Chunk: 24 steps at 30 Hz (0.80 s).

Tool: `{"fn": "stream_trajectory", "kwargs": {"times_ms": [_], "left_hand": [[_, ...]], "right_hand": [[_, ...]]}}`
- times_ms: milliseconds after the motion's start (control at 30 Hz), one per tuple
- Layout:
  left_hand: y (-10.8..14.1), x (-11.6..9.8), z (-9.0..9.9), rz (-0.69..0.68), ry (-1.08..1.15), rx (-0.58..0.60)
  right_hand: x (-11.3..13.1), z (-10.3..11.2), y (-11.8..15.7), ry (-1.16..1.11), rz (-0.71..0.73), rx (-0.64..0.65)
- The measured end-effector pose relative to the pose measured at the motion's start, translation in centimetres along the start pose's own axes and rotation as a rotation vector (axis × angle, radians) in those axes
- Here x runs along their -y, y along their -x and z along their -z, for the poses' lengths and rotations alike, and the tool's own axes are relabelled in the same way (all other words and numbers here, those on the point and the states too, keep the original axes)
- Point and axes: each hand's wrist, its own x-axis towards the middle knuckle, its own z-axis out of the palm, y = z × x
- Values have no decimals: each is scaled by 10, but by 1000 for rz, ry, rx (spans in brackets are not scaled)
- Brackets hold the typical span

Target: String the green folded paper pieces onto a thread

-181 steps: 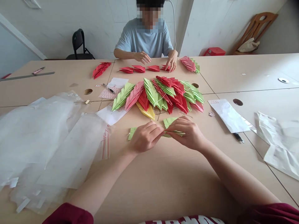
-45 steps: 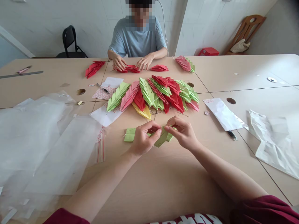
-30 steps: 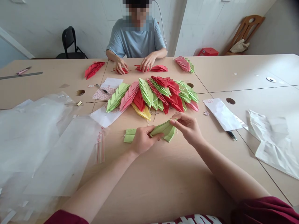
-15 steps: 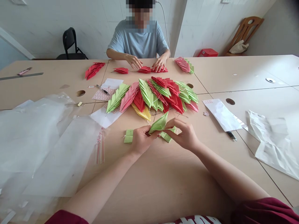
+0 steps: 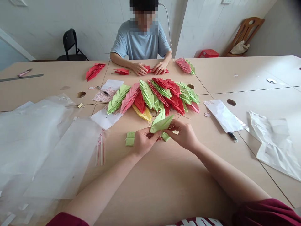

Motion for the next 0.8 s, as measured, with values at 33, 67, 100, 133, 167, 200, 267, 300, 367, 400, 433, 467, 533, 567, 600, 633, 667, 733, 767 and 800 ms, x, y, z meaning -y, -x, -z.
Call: {"fn": "stream_trajectory", "kwargs": {"times_ms": [33, 67, 100, 133, 167, 200, 267, 300, 367, 400, 433, 467, 533, 567, 600, 633, 667, 733, 767, 800], "left_hand": [[0, 1, 0, 8, -14, 11], [0, 1, 0, 20, -30, 26], [0, 2, 0, 34, -44, 36], [0, 3, -1, 50, -53, 40], [0, 4, -1, 65, -55, 39], [-1, 4, -1, 80, -48, 35], [-1, 3, -1, 107, -3, 46], [-2, 3, -1, 120, 28, 63], [-3, 0, 1, 145, 86, 108], [-3, -1, 2, 154, 106, 128], [-4, -2, 3, 158, 118, 141], [-4, -3, 4, 159, 123, 149], [-4, -3, 6, 158, 121, 158], [-4, -2, 7, 158, 118, 160], [-3, -1, 7, 161, 116, 161], [-3, 0, 7, 163, 114, 160], [-3, 1, 7, 164, 112, 154], [-3, 3, 5, 156, 104, 134], [-3, 4, 5, 148, 96, 128], [-3, 4, 4, 136, 85, 124]], "right_hand": [[-1, 0, 0, -16, -22, -1], [-3, -1, 0, -28, -41, -3], [-4, -1, 1, -38, -53, -6], [-4, -2, 1, -45, -59, -6], [-5, -2, 1, -42, -60, -4], [-4, -3, 2, -26, -57, -2], [-2, -3, 3, 47, -48, -6], [-1, -4, 3, 89, -47, -10], [2, -4, 3, 141, -54, -17], [3, -4, 3, 141, -64, -19], [4, -3, 2, 127, -75, -20], [4, -2, 1, 101, -85, -26], [5, 4, -3, 29, -85, -73], [5, 7, -6, -13, -79, -115], [6, 12, -8, -53, -68, -163], [7, 16, -10, -85, -61, -206], [8, 19, -12, -107, -54, -228], [10, 24, -13, -124, -28, -183], [11, 24, -13, -118, -13, -127], [12, 23, -12, -99, 0, -60]]}}
